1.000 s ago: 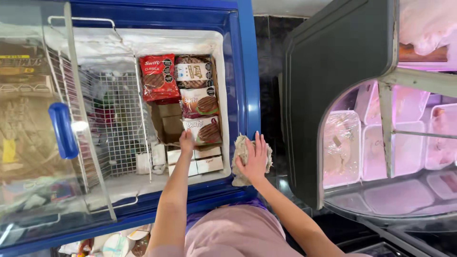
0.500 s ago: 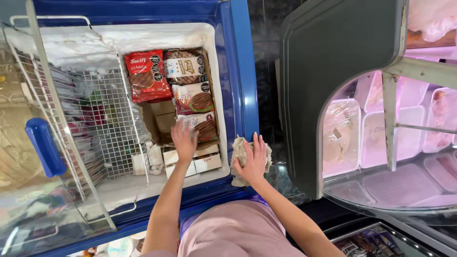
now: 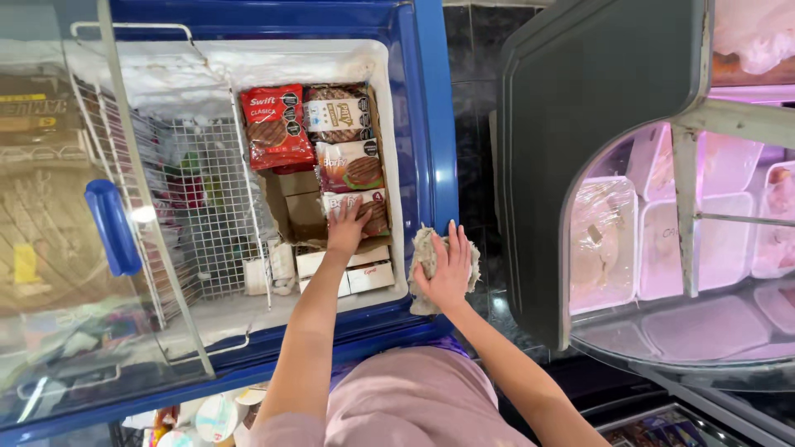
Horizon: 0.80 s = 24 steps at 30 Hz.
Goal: The person restocks a commercial freezer by taking boxes and containers of frozen food from a black crate on the floor and placing them into organized rows inside the freezer compartment.
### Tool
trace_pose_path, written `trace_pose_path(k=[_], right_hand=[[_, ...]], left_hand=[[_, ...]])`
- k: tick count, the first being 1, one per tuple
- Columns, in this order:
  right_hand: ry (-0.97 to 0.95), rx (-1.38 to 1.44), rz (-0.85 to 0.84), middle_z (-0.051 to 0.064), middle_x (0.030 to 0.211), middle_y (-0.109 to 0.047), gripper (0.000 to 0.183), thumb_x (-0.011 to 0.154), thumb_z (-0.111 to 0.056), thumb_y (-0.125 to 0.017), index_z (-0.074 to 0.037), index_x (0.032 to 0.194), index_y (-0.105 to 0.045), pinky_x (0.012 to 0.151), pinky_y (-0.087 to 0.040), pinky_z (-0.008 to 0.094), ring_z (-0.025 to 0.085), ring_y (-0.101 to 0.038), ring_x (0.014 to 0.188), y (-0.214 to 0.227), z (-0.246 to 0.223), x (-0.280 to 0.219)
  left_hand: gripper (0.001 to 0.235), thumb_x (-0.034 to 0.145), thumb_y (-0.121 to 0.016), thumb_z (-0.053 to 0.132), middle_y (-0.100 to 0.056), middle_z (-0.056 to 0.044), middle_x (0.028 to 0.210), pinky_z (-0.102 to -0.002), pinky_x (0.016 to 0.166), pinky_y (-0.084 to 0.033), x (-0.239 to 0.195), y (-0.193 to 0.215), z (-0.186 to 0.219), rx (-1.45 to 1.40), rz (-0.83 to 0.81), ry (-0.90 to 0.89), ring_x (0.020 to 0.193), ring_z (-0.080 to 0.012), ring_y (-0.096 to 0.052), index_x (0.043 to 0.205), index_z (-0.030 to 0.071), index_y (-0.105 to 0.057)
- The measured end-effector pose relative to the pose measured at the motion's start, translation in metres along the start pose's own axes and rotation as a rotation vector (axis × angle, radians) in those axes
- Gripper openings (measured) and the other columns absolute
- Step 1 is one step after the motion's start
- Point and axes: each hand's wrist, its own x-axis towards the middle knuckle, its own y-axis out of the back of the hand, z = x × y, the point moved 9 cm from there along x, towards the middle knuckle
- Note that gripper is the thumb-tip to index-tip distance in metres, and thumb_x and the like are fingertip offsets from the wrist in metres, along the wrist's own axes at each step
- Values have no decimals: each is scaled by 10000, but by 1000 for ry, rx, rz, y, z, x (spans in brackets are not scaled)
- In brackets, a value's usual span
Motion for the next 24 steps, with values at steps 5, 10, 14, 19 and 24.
trace_pose_path(k=[5, 10, 14, 19, 24], right_hand=[[32, 9, 22, 218, 1463, -256, 618, 771, -303, -578, -102, 1335, -423, 1026, -291, 543, 406, -274, 1344, 7, -5, 4], [74, 149, 77, 270, 1465, -193, 699, 813, -432, -558, -50, 1359, -347, 1014, -311, 533, 418, -273, 1337, 7, 15, -5], [136, 303, 95, 227, 1481, -184, 680, 863, -403, -571, -53, 1386, -313, 1050, -204, 538, 407, -197, 1361, 7, 22, -11], [328, 502, 194, 271, 1378, -252, 523, 859, -218, -600, 15, 1260, -358, 1007, -303, 539, 419, -340, 1239, 40, 6, -23], [474, 780, -58, 253, 1345, -303, 415, 877, -113, -564, 19, 1230, -390, 1011, -308, 524, 421, -331, 1249, 20, -73, -44]], left_hand=[[482, 678, -767, 395, -340, 0, 1473, -598, 1027, -276, -3, 16, -6, 5, -104, 105, 1281, -348, -400, 1135, 300, -647], [429, 890, -553, 190, -624, 26, 1083, -420, 821, -519, -93, 62, -24, -489, 243, 190, 964, -250, -647, 1275, 371, -498], [203, 843, -628, 122, -667, 29, 824, -301, 705, -519, -252, 103, -29, -470, 811, 138, 750, -181, -669, 1032, 192, -653], [96, 833, -667, 130, -651, 49, 815, -284, 658, -511, -419, 52, -42, -264, 1069, 458, 709, -184, -641, 885, 207, -692], [45, 916, -637, 95, -635, -47, 800, -345, 696, -483, -574, -31, -66, -491, 1426, 1165, 747, -261, -615, 886, 123, -656]])
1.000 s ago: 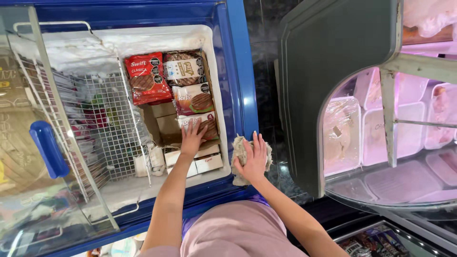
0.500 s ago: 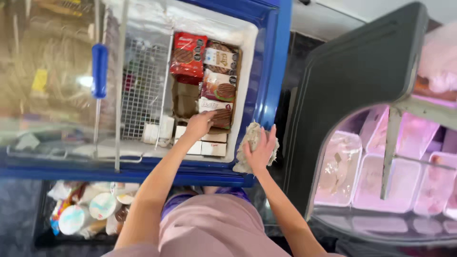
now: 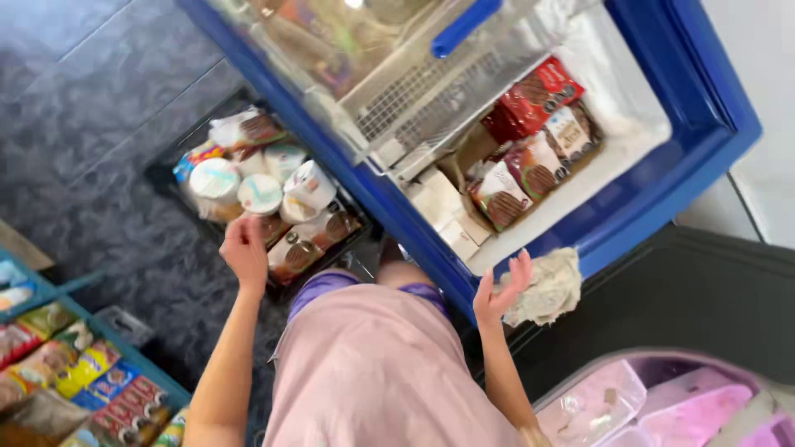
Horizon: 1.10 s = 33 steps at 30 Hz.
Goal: The person restocks a commercial freezer by taking boxes and containers of frozen food from a black crate on the floor and placing them into organized rows inside the freezer compartment.
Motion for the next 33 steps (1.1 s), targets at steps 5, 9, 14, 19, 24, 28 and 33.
trace_pose_path(k=[5, 9, 14, 19, 24, 28, 33], right_hand=[[65, 185, -324, 181, 1328, -393, 312, 898, -74, -564, -9, 1187, -468, 1026, -327, 444, 342, -370, 1267, -69, -26, 29], [-33, 220, -522, 119, 1236, -501, 218, 940, -98, -532, -39, 1150, -528, 1017, -329, 440, 294, -430, 1221, -116, -36, 44], [-84, 172, -690, 127, 1221, -508, 297, 923, -144, -576, -52, 1195, -500, 1000, -348, 438, 291, -461, 1169, -167, -38, 19], [156, -127, -631, 170, 1220, -500, 419, 937, -239, -550, 3, 1262, -443, 913, -419, 438, 319, -524, 1090, -182, -52, -3], [195, -267, -579, 147, 1180, -540, 402, 947, -289, -531, -7, 1229, -479, 869, -454, 399, 295, -567, 1042, -184, -47, -5], [229, -379, -546, 152, 1179, -561, 409, 955, -310, -516, -9, 1230, -493, 859, -464, 393, 295, -579, 1034, -180, -45, -6], [231, -425, -550, 119, 1169, -568, 428, 954, -352, -489, -31, 1237, -493, 831, -475, 374, 276, -591, 1001, -180, -39, -8]], left_hand=[[107, 967, -558, 159, -644, 7, 762, -227, 640, -417, -76, 83, -136, -129, 534, 716, 685, -74, -556, 864, 131, -569], [128, 845, -617, 175, -645, -63, 694, -228, 474, -412, -124, 32, -184, -216, 69, 974, 539, -115, -562, 943, 95, -629], [304, 850, -596, 214, -689, -166, 836, -297, 550, -556, -176, -39, -202, -371, -285, 1255, 637, -214, -673, 1101, 45, -568], [457, 788, -664, 326, -644, -72, 1142, -402, 938, -467, -190, -74, -224, -31, -525, 1180, 1120, -275, -571, 1186, 124, -566], [703, 759, -687, 279, -531, -225, 1248, -461, 988, -425, -196, -90, -246, -36, -469, 1276, 1167, -355, -523, 1347, 30, -392], [802, 686, -759, 266, -520, -230, 1230, -441, 1004, -414, -203, -99, -261, -22, -369, 1356, 1172, -361, -514, 1328, 0, -360], [928, 642, -762, 333, -393, -255, 1255, -494, 1050, -356, -196, -104, -252, 44, -303, 1404, 1208, -416, -406, 1364, -10, -289]])
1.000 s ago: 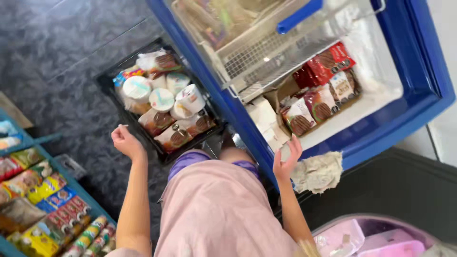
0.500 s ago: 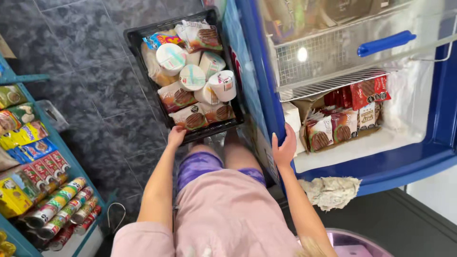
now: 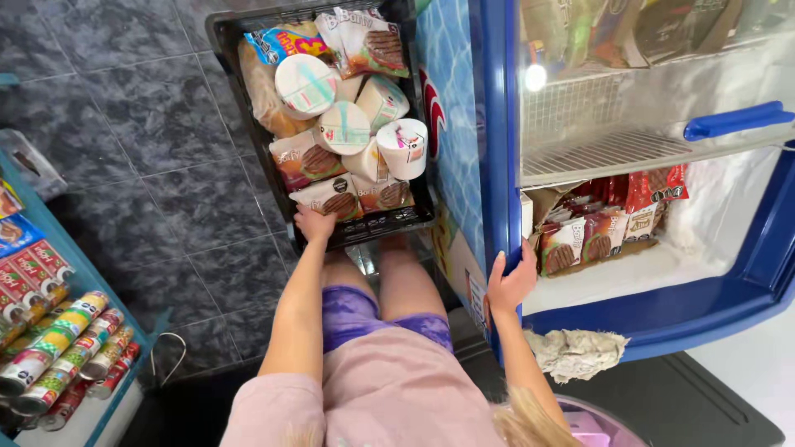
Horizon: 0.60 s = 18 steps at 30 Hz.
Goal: The person restocks a commercial freezer by taking boxes and containers of frozen food from a black crate on the floor and placing them into organized rows inside the freezer compartment.
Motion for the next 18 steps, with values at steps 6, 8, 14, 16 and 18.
trace_pose_path(k=[6, 8, 14, 16, 18], right_hand=[[-16, -20, -9, 123, 1150, -570, 433, 958, -369, -470, -33, 1230, -492, 813, -478, 373, 286, -603, 962, 3, 3, -2], [-23, -23, -8, 121, 1143, -571, 432, 958, -372, -470, -35, 1228, -495, 807, -480, 371, 286, -604, 956, 1, 2, -1], [-32, -49, 4, 118, 1143, -572, 423, 958, -364, -470, -36, 1223, -505, 824, -475, 369, 281, -603, 961, 2, 2, -3], [-22, -63, 15, 114, 1135, -576, 423, 964, -369, -461, -43, 1228, -508, 817, -478, 363, 271, -605, 961, 2, -1, -2], [-22, -58, 25, 119, 1135, -575, 425, 971, -370, -452, -39, 1232, -507, 817, -478, 364, 271, -604, 964, 5, -6, 0]], left_hand=[[675, 636, -762, 327, -405, -220, 1200, -484, 1022, -344, 4, -4, 2, 26, 48, 35, 1159, -411, -405, 1162, -6, -501], [680, 641, -773, 346, -391, -207, 1209, -478, 1026, -329, 4, -2, 5, 26, 32, 29, 1156, -408, -393, 1157, -10, -509], [493, 698, -809, 305, -658, -186, 1009, -407, 867, -454, -11, -24, 22, -316, -317, -159, 995, -295, -613, 1046, 10, -623], [587, 667, -813, 354, -633, -206, 1029, -456, 884, -457, -9, -17, 14, -137, -279, -101, 1055, -352, -581, 1055, -10, -564], [540, 672, -819, 343, -641, -186, 966, -439, 856, -469, -13, -12, 10, -156, -281, -104, 998, -327, -603, 1015, -2, -584]])
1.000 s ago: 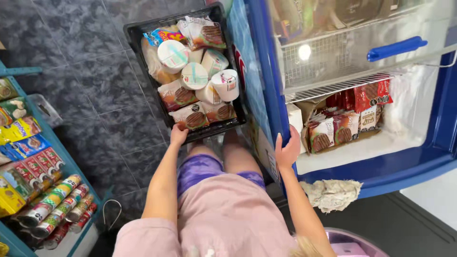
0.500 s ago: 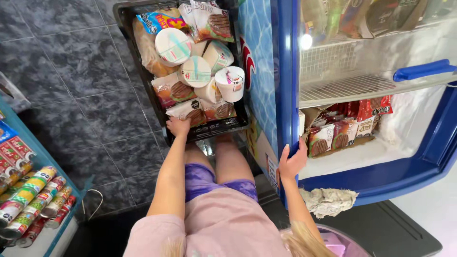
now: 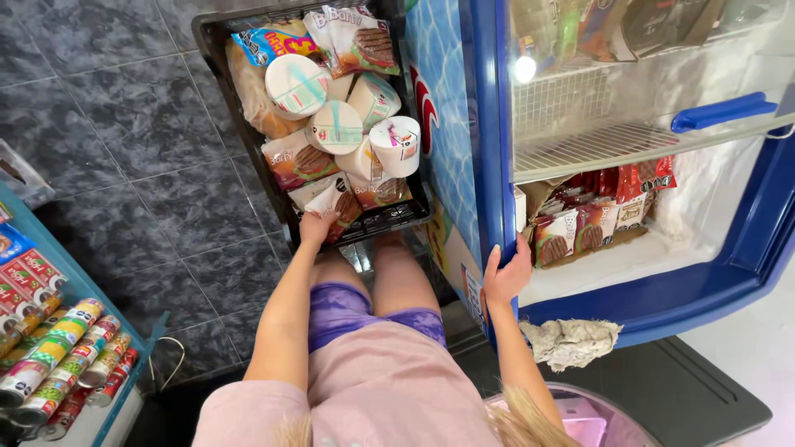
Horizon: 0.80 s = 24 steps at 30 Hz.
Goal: The person restocks a commercial freezer by taking boxes and containers of frozen food from a black crate on the floor and placing them into organized rows inside the freezer compartment.
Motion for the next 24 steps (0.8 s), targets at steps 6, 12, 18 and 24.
trace_pose_path(k=[6, 12, 18, 24], right_hand=[[2, -5, 28, 118, 1117, -581, 430, 978, -385, -449, -43, 1228, -522, 815, -485, 355, 260, -605, 974, -1, -2, 1], [41, 37, 46, 112, 1190, -550, 422, 943, -355, -500, -60, 1245, -507, 890, -447, 390, 284, -559, 1071, 2, -6, 3], [141, 219, 66, 181, 1382, -393, 469, 919, -277, -539, -43, 1314, -443, 1027, -295, 497, 391, -337, 1295, 21, -44, 9], [-86, 936, -578, 57, 1397, -421, 429, 900, -227, -586, -144, 1310, -491, 1091, -251, 435, 254, -268, 1350, -40, -121, -6]], left_hand=[[588, 630, -839, 346, -646, -217, 953, -468, 814, -474, -23, 15, 6, 2, -40, -26, 994, -362, -608, 999, -46, -601], [476, 642, -853, 234, -673, -167, 913, -410, 799, -466, -52, 38, 15, -212, -136, -136, 883, -234, -623, 987, -33, -664], [363, 661, -810, 82, -669, -107, 905, -365, 804, -469, -102, 50, 46, -362, -292, -244, 828, -175, -595, 984, -12, -672], [386, 628, -788, -26, -681, -86, 889, -357, 734, -511, -140, 37, 79, -475, -466, -373, 784, -174, -628, 996, 11, -676]])
